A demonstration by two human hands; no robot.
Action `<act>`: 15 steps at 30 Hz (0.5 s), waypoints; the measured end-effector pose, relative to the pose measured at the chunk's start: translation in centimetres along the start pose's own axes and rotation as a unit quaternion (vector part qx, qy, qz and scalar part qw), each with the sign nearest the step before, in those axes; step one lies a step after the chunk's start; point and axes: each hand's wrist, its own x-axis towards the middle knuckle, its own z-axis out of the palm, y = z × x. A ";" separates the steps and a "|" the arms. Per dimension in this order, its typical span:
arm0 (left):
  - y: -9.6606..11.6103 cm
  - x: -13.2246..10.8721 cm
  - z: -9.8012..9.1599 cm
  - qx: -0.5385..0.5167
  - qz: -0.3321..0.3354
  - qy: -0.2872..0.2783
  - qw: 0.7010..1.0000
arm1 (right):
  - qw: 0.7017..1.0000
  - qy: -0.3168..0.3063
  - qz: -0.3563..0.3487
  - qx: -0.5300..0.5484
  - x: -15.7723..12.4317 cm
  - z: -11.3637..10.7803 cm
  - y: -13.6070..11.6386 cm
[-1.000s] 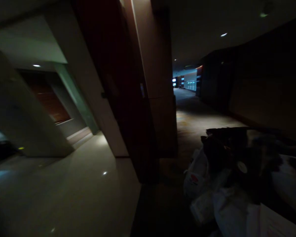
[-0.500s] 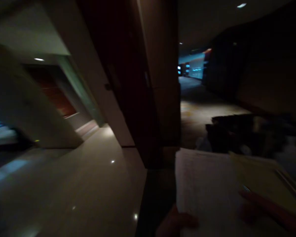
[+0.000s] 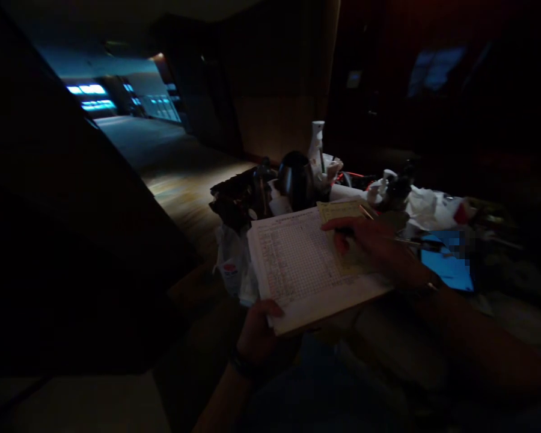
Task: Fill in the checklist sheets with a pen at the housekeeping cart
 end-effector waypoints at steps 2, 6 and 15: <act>-1.3 2.2 0.5 0.007 -0.010 -0.023 1.000 | 0.999 -0.019 0.020 0.044 0.1 -0.2 1.3; -3.4 4.7 0.7 0.024 -0.027 -0.051 0.998 | 0.996 -0.040 0.057 -0.053 0.7 -0.9 3.6; -2.9 4.2 0.6 0.030 0.028 -0.009 0.999 | 0.963 -0.083 -0.038 -0.252 -3.6 -2.5 7.0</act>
